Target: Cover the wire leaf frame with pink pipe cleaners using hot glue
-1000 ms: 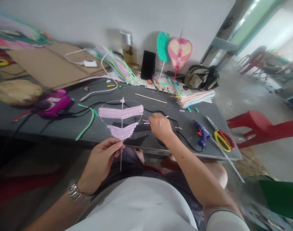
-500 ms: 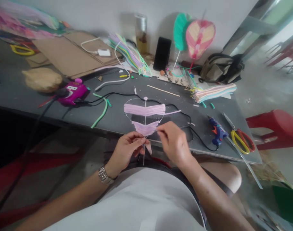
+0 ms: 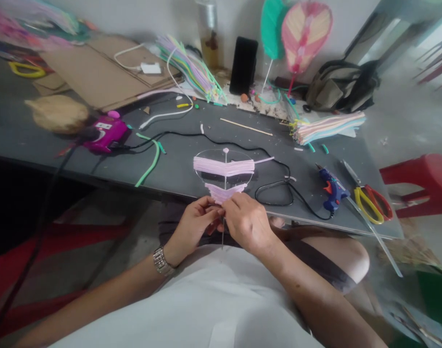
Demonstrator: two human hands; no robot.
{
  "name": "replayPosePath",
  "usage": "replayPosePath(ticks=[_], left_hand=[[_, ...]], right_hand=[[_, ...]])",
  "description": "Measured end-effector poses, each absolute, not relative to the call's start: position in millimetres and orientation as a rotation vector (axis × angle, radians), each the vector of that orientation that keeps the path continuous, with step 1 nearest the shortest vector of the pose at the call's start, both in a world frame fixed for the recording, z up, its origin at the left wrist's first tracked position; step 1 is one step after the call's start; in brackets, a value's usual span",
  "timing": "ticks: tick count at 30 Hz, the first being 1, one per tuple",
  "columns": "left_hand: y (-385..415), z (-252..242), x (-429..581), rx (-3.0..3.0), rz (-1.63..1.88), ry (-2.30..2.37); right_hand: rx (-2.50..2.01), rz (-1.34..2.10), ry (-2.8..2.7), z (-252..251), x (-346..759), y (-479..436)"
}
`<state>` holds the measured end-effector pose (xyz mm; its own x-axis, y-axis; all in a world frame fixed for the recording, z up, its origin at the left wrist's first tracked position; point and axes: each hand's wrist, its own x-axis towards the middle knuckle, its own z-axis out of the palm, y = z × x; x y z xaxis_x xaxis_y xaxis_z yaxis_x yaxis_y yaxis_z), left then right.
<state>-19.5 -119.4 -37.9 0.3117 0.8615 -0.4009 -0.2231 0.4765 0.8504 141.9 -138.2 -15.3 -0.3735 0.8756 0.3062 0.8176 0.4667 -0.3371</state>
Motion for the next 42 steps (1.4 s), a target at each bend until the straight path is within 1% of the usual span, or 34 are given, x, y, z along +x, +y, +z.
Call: replayPosePath(ticks=[5,12,16,20,32,42], left_hand=[[-118,-37,-20,0.764,0.838,1.035],[-117,-34,-19,0.729,0.852,1.105],[-116,-34,-19,0.723,0.857,1.119],[-117,-34,-19,0.743,0.855,1.129],[-116,-40,-21,0.775,0.832,1.141],[-117,-41,-19,0.724,0.853,1.14]], right_hand=[[-1.416,0.236,-2.254,-16,142,-136],[-1.311,0.567,-2.085,-11,151,-137],[-1.357,0.621,-1.95,-14,154,-143],[-1.331,0.609,-1.988,-18,153,-146],[-1.26,0.403,-2.11,-17,153,-141],[-1.225,0.425,-2.177,-14,152,-137]])
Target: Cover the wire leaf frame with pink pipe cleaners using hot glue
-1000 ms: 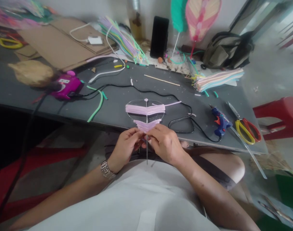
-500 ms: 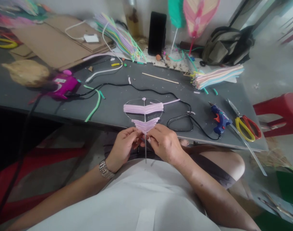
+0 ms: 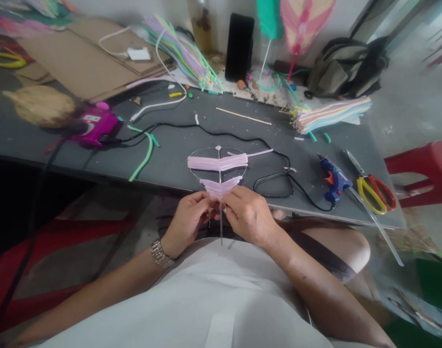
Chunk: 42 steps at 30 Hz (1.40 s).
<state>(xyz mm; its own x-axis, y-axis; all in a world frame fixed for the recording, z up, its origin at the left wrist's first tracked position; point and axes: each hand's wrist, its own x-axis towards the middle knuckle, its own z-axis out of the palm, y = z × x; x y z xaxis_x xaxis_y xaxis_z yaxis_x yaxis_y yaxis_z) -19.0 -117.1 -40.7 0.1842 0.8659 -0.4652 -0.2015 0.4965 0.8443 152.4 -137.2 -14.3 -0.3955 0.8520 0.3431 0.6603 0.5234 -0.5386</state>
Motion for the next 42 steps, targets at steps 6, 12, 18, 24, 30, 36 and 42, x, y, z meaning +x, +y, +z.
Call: replayPosePath(ticks=[6,12,18,24,30,36,42], left_hand=[[-118,-42,-17,0.666,0.816,1.125],[-119,-42,-16,0.645,0.832,1.127],[-119,-43,-16,0.686,0.838,1.144],[-120,-44,-14,0.69,0.846,1.137],[-120,-47,-14,0.688,0.848,1.122],[-121,-45,-14,0.677,0.846,1.125],[-123,-44,-16,0.65,0.825,1.108]], right_hand=[[-1.27,0.469,-2.238,-11,154,-137],[-1.269,0.522,-2.229,-7,160,-133],[-1.295,0.48,-2.272,-10,163,-131],[-1.294,0.479,-2.296,-12,161,-131],[-1.292,0.524,-2.335,-6,159,-133],[-1.285,0.477,-2.352,-5,157,-136],[-1.296,0.452,-2.287,-12,155,-138]])
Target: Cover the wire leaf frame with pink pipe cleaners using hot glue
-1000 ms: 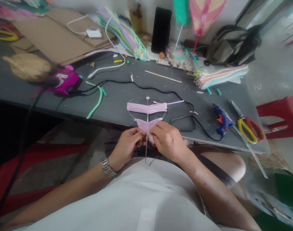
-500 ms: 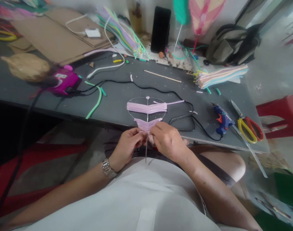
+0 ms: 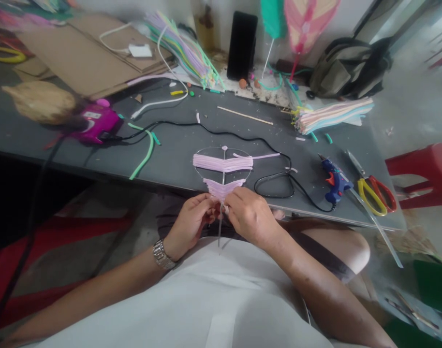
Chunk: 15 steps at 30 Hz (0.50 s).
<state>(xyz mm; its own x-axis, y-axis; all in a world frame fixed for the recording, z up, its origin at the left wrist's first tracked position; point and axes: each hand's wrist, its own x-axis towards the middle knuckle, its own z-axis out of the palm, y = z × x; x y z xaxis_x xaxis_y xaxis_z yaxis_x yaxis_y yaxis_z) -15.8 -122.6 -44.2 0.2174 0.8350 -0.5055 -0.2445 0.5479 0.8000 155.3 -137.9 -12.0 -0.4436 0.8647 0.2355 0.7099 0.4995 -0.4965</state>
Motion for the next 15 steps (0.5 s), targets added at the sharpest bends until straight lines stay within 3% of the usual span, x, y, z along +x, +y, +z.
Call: replayPosePath(ticks=[15], left_hand=[[-124.2,-48.1,-18.5,0.608,0.711,1.022]], right_hand=[[-1.305,0.476,-2.097,-16.5,158.8,-142.4]])
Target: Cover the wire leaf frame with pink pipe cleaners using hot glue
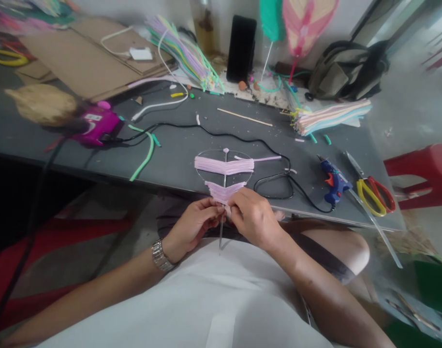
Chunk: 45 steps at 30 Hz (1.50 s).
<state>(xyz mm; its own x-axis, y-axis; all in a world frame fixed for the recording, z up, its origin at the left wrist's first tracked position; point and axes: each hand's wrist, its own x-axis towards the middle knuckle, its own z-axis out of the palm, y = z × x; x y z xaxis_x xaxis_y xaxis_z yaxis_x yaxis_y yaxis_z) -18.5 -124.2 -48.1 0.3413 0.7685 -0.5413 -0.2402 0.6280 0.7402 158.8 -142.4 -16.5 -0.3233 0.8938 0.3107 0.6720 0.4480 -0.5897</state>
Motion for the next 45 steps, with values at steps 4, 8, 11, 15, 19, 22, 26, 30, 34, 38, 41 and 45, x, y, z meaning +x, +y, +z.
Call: replayPosePath(ticks=[4,8,11,15,19,22,26,30,34,38,41,45], left_hand=[[-126,-48,-19,0.591,0.707,1.012],[-130,-44,-23,0.69,0.764,1.081],[-133,-40,-28,0.793,0.874,1.159],[-133,-41,-29,0.858,0.846,1.181],[-130,-42,-35,1.014,0.747,1.134],[-127,-32,-44,1.177,0.824,1.196],[-125,-12,-46,1.179,1.032,1.29],[-126,-10,-33,0.924,0.963,1.033],[-130,-21,-24,0.765,0.946,0.948],[-135,-23,-21,0.732,0.956,0.935],[-136,-20,-20,0.702,0.96,0.929],[-136,-19,-20,0.689,0.95,0.906]], right_hand=[[-1.264,0.578,-2.077,-16,160,-142],[-1.283,0.672,-1.972,-18,160,-145],[-1.332,0.776,-1.816,-18,162,-148],[-1.383,0.819,-1.716,-19,164,-152],[-1.423,0.809,-1.685,-22,168,-155],[-1.439,0.812,-1.651,-21,169,-158],[-1.412,0.854,-1.593,-12,162,-158],[-1.325,0.913,-1.569,-2,152,-156],[-1.241,0.87,-1.64,0,149,-155],[-1.161,0.737,-1.736,-2,149,-155],[-1.146,0.677,-1.766,-5,148,-155],[-1.139,0.652,-1.78,-6,147,-155]])
